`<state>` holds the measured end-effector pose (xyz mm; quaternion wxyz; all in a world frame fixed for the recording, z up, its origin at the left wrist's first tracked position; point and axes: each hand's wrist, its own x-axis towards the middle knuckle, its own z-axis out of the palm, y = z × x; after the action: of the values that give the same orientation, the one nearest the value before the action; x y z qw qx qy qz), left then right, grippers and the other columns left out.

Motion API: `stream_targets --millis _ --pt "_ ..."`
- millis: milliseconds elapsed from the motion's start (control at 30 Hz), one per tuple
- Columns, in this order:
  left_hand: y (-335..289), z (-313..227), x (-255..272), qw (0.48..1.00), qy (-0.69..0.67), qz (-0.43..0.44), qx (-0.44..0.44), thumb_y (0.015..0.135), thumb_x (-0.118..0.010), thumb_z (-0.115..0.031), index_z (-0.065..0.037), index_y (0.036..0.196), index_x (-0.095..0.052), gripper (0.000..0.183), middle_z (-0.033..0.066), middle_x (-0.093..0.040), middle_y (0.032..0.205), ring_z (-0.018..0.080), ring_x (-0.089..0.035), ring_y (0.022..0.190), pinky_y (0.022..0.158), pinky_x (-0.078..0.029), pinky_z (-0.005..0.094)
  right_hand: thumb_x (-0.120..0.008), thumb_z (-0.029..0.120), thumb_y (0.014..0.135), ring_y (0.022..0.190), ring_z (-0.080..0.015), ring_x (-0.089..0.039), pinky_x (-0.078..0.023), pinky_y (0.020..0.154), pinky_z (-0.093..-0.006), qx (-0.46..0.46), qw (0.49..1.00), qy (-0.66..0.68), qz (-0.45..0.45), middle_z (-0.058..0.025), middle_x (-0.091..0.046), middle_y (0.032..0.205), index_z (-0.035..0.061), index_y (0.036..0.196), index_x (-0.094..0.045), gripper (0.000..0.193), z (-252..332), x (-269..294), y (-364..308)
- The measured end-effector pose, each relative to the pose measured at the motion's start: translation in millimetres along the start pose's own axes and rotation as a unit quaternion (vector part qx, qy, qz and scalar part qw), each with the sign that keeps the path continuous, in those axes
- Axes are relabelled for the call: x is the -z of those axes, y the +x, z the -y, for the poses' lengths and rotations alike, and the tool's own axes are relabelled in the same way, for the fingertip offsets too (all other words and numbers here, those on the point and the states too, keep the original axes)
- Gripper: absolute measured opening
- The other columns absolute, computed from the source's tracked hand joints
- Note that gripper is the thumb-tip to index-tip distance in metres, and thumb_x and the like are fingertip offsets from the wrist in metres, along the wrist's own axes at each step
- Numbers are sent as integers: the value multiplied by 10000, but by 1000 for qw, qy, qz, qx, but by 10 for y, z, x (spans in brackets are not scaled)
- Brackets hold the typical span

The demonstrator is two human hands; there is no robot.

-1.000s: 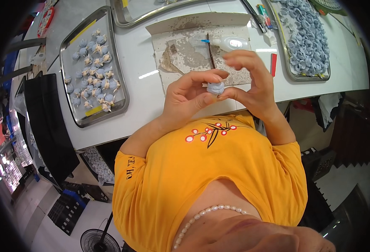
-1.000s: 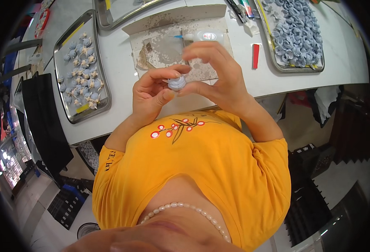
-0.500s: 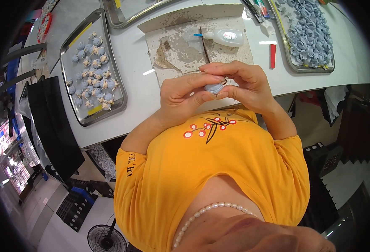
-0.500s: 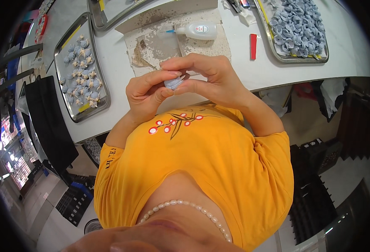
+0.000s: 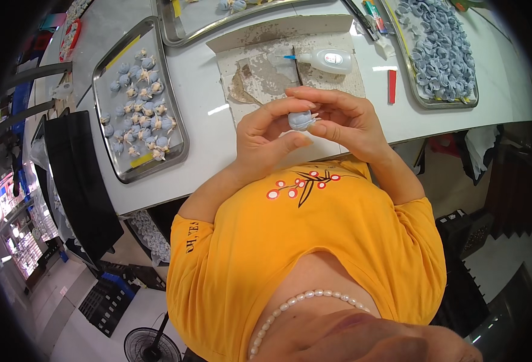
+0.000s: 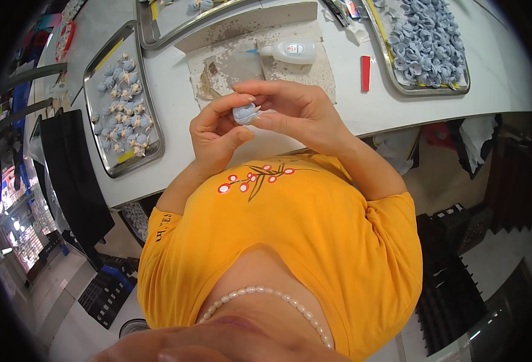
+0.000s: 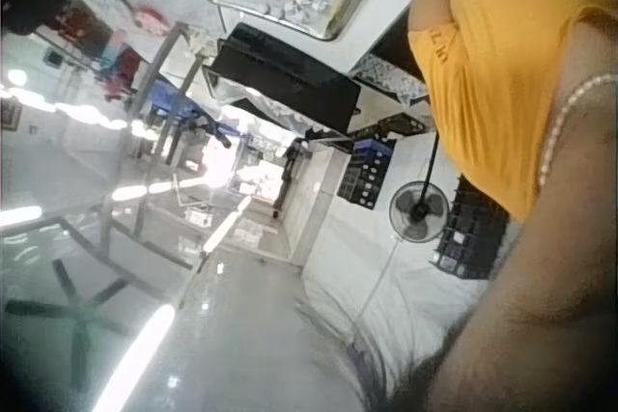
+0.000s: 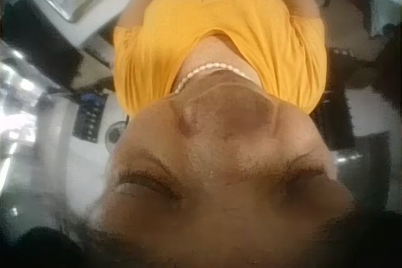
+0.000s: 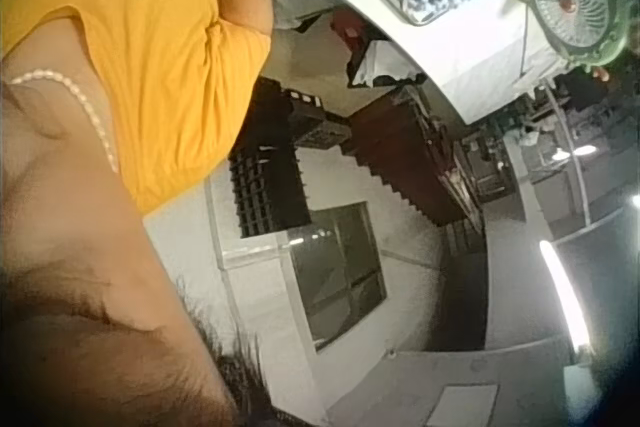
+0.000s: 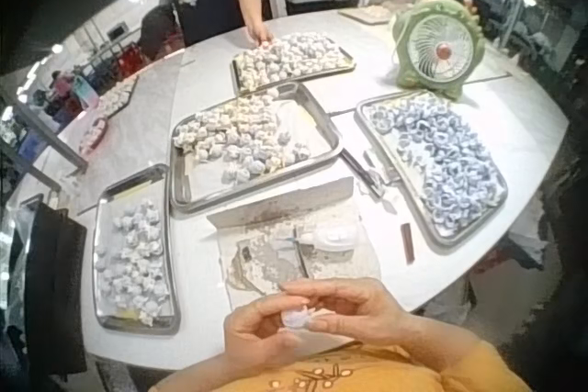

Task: The person applies glue from a bottle to small figurine components and attaches the pieces together by hand.

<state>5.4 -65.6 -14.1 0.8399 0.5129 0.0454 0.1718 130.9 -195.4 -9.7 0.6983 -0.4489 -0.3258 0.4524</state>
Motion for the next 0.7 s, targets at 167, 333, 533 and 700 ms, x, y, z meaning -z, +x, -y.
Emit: stream_targets --millis 167,333,533,700 --pt "12 -39 19 998 49 17 -21 812 -634 26 30 1070 -569 266 117 -583 1088 170 -560 1014 874 -460 289 -604 -13 818 1103 -194 -532 -460 905 -308 -42 999 23 -7 -174 -500 1272 -42 1243 -482 443 92 -56 -21" --pt "-1 -90 37 995 97 -8 -12 806 -651 4 22 1035 -588 238 99 -609 1028 159 -587 956 826 -484 276 -600 8 830 1043 -129 -544 -451 879 -271 -37 998 52 -14 -93 -542 1231 -15 1237 -507 418 -23 -62 24" --pt "-188 -264 324 939 326 -104 -42 746 -712 -34 -12 1051 -604 324 69 -645 972 118 -606 860 759 -499 253 -634 53 818 907 -99 -587 -453 814 -236 43 957 -277 -69 -71 -653 1020 7 1103 -615 289 -21 42 91" --pt "-568 -619 1077 715 607 -328 -111 731 -719 -64 -21 987 -631 274 104 -652 944 203 -630 827 738 -498 292 -618 53 832 838 -89 -584 -446 771 -218 100 928 -282 -224 -55 -664 919 -1 1004 -649 183 -80 438 155"
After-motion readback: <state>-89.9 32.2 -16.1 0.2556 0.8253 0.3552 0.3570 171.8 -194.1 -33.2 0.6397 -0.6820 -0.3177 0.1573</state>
